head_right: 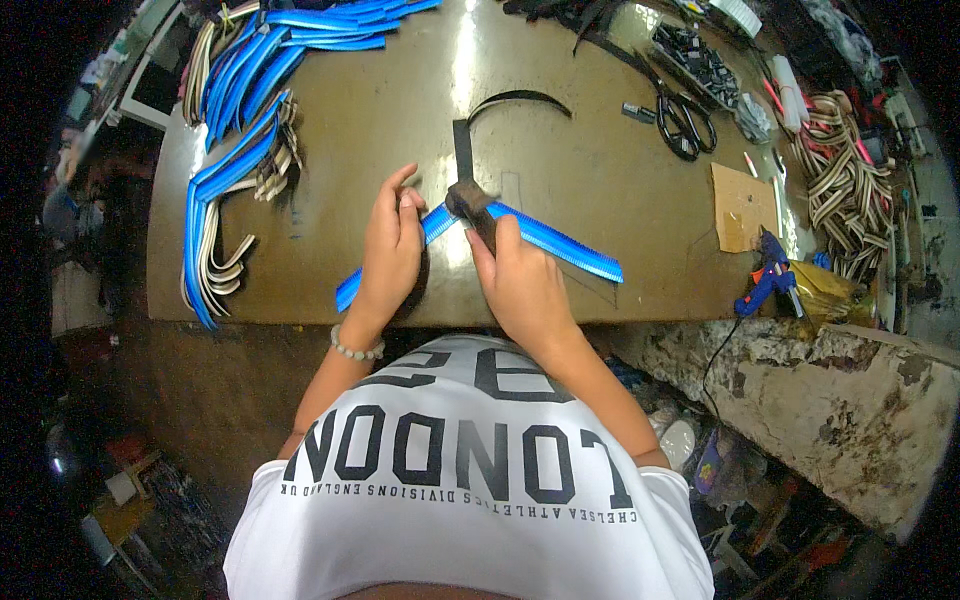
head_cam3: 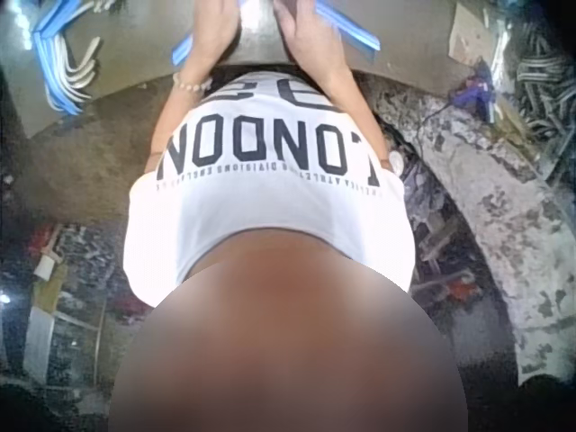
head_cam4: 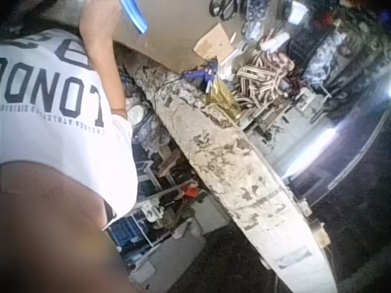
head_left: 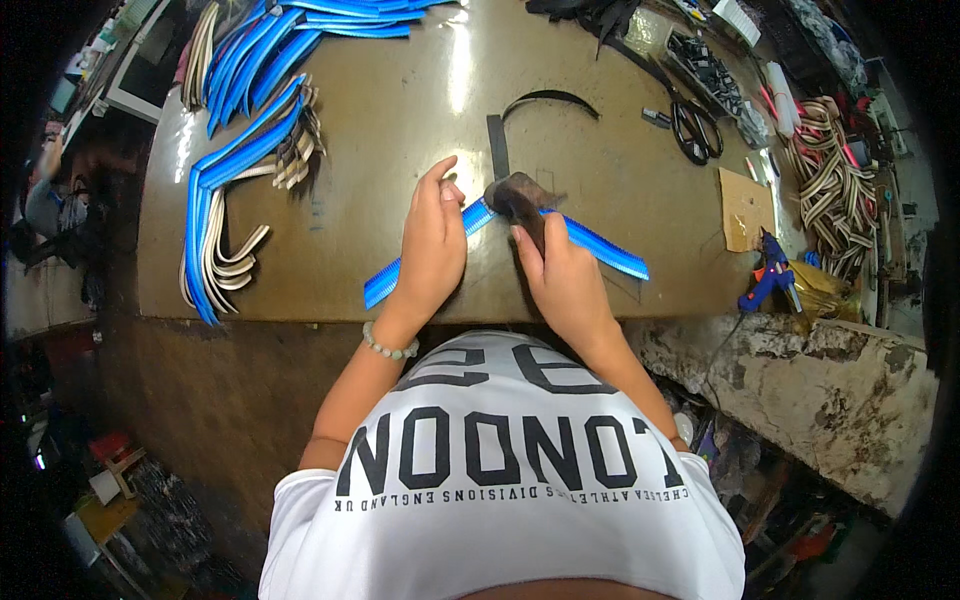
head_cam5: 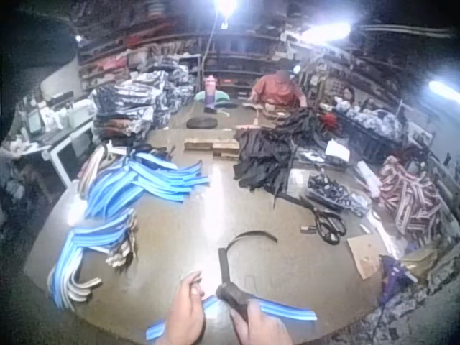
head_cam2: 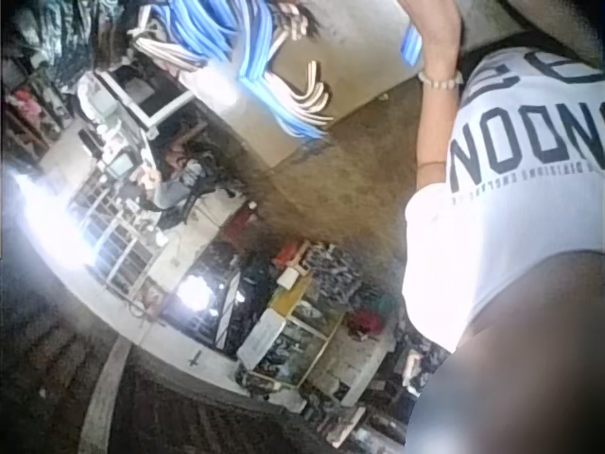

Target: The person repeatedly assembles short strap units by applying hot glue to blue and black ribbons, folding them into V-shapes, and securing them with small metal clips. The person handles the ribbons and clips one at a time, placing each finished unit aside on the table.

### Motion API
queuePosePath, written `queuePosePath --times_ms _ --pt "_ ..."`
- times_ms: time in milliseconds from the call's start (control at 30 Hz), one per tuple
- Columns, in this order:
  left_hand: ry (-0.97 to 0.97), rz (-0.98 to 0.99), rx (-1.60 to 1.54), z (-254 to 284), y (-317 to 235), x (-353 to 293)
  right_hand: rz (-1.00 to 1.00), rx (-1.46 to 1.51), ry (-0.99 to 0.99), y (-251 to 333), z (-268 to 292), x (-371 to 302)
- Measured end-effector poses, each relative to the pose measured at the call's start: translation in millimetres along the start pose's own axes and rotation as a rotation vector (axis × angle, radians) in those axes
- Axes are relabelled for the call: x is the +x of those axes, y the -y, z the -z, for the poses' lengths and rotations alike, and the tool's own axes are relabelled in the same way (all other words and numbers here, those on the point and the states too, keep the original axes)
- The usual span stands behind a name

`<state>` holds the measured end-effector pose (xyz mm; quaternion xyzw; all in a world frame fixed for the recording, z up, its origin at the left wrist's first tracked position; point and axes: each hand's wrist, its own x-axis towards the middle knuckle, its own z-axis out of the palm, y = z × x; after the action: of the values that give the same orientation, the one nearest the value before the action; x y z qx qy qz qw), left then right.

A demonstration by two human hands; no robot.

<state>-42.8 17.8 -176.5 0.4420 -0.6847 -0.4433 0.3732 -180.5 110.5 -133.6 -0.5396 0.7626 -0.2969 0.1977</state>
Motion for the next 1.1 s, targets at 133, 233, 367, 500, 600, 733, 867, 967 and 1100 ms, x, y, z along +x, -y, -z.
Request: queuePosePath --times_ms 133,233,367,500,600,733,867,967,1100 --pt "0.032 -0.05 0.17 7 -7 -1 -0.21 0.079 -0.114 -29 19 3" --pt "0.089 -0.187 0.468 -3 -18 2 -0.189 0.032 -0.467 -74 57 -3" --pt "0.238 -0.288 0.52 -15 -36 22 -0.467 -0.258 -0.666 -127 95 0" --pt "0.396 -0.293 0.501 2 -60 57 -0.551 -0.315 -0.69 -167 104 -10" --pt "0.225 -0.551 0.434 46 -79 119 -0.566 -0.33 -0.686 -183 104 -18" --pt "-0.139 -0.693 0.546 156 -80 245 -0.637 -0.334 -0.592 -181 105 -18" --pt "-0.092 -0.423 0.756 252 -34 360 -0.624 -0.412 -0.608 -163 101 -12" --pt "-0.21 -0.21 0.996 231 9 366 -0.603 -0.509 -0.526 -151 98 -7" --pt "-0.017 -0.66 0.523 55 11 319 -0.58 -0.633 -0.444 -144 91 0"
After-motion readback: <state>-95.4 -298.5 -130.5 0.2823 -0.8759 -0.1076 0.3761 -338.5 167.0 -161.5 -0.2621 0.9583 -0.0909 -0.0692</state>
